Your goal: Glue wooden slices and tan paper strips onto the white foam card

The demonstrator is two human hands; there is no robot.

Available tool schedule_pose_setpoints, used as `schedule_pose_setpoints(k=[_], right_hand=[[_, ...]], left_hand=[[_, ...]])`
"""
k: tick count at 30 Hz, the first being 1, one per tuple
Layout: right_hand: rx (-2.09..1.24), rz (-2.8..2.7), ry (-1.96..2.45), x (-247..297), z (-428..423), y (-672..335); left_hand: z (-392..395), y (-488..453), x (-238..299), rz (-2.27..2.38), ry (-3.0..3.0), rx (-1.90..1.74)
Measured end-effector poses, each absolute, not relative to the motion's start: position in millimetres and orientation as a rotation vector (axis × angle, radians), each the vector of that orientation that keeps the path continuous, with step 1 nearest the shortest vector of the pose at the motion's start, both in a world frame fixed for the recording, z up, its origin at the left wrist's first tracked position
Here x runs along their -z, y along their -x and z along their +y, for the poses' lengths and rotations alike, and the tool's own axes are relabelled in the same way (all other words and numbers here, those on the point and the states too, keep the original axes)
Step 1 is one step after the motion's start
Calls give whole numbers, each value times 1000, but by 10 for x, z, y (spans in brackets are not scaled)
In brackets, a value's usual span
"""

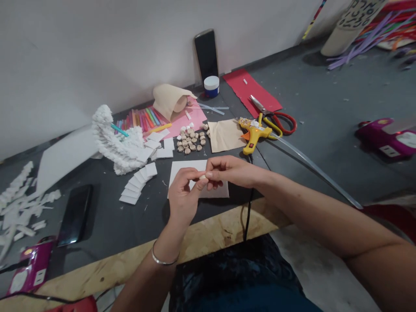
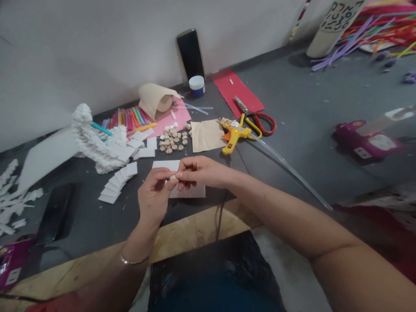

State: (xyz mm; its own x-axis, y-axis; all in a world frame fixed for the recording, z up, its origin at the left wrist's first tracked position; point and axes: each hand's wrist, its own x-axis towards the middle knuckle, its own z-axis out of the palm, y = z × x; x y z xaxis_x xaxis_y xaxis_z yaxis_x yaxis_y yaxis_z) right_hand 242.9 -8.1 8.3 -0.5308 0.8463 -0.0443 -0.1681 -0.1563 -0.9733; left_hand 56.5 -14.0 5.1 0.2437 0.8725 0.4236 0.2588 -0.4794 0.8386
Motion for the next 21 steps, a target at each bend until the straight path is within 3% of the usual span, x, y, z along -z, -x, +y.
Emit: schedule_pose_setpoints(k=[8, 21], right_hand=[[-1483, -1664, 1102, -45, -85, -2460], [-1973, -1335, 714, -176, -97, -2477]], left_hand=[[-141, -543, -88, 1130, -2252, -956], [-221, -593, -113, 1108, -1933, -1222]])
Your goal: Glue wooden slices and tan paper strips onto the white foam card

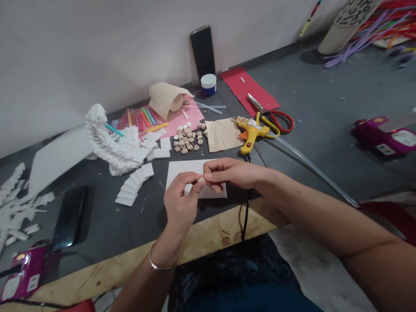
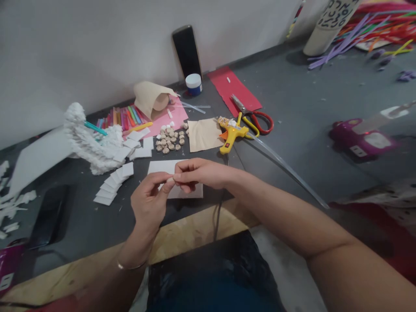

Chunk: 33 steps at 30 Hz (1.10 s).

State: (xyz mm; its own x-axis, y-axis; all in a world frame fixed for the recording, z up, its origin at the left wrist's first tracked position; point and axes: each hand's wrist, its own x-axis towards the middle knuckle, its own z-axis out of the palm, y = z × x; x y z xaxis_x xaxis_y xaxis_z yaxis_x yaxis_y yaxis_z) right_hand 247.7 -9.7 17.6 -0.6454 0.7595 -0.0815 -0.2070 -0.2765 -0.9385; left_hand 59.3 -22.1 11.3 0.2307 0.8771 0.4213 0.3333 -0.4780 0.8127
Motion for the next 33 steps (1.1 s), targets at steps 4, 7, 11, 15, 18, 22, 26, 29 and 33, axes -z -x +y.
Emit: schedule_pose_setpoints(k=[4, 7, 11, 15, 18, 22, 26, 29, 33], right_hand=[[-2109, -1163, 646, -129, -105, -2442], [-2135, -1101, 693, -110, -110, -2416], [-2121, -1093, 784, -96, -109, -2367], [-1821, -1151, 985, -62, -82, -2346], [-1403, -1260, 1062, -51, -61, -2386], [-982, -1596, 1020, -91, -85, -2434], [-776, -1850, 1011, -105, -128, -2403], [-670, -1892, 989, -63, -127, -2385], [-554, -1890, 975, -20, -121, -2387]], left_hand=[[-245, -608, -104, 1069, -1851, -1263], [-236, -631, -71, 1080, -1707, -1252], [-179, -686, -21, 1037, -1317, -1220], [-124, -712, -49, 931, -877, -1091], [-112, -679, -90, 891, -666, -1025], [-114, -617, -98, 851, -554, -983], [-132, -610, -90, 820, -578, -966], [-158, -627, -95, 822, -629, -945], [-186, -649, -91, 837, -666, -955]])
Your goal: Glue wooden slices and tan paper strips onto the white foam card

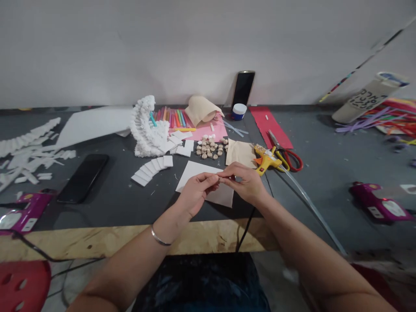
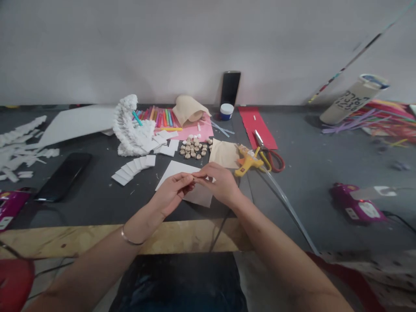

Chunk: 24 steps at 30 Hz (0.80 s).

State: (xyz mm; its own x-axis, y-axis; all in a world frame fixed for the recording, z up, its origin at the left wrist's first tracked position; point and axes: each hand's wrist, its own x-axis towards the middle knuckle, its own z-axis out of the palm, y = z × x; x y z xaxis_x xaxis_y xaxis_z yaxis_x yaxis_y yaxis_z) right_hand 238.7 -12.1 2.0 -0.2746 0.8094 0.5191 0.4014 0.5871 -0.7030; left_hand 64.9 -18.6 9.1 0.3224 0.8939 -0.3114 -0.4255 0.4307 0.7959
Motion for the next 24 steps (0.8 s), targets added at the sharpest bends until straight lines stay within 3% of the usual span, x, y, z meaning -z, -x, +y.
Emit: schedule_pose_setpoints(k=[11, 24], right_hand=[[-654, -1699, 1264, -27, -234, -2239], [-966, -1459, 1416, 45, -211, -2236]], left_hand=[[-186, -662, -23, 908, -797, -1096], [-191, -570, -89, 1140, -1466, -1209]])
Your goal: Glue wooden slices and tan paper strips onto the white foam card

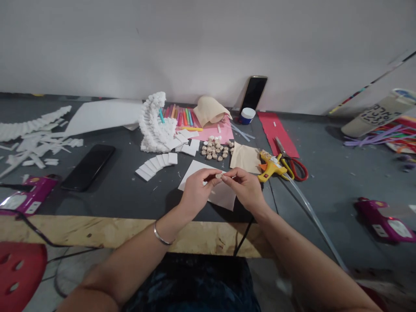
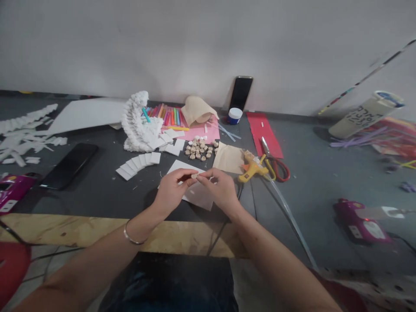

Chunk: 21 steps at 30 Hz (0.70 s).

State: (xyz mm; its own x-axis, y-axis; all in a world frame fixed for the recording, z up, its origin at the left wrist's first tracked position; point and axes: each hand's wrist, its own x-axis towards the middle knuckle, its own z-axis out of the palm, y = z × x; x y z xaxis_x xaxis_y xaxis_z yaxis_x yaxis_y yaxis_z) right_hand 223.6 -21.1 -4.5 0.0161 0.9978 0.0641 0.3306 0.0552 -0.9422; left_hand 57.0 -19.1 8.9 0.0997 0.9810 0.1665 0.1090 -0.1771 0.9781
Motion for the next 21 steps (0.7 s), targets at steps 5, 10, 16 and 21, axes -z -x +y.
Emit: schedule_pose_setpoints(k=[5, 10, 16, 21], right_hand=[[-1287, -1308, 1304, 104, -162, -2266], [-1451, -1228, 1169, 89, -152, -2264], [-1299, -1286, 1334, 91, -174, -2227], [-1122, -1517, 1368, 31, -140, -2259]], left_hand=[[-159, -585, -15, 999, -1232, -1128], [-153, -616, -8, 938, -1057, -1101], [-116, -596, 37, 1016, -1137, -1065], [-71, -576, 37, 1035, -1117, -1090]])
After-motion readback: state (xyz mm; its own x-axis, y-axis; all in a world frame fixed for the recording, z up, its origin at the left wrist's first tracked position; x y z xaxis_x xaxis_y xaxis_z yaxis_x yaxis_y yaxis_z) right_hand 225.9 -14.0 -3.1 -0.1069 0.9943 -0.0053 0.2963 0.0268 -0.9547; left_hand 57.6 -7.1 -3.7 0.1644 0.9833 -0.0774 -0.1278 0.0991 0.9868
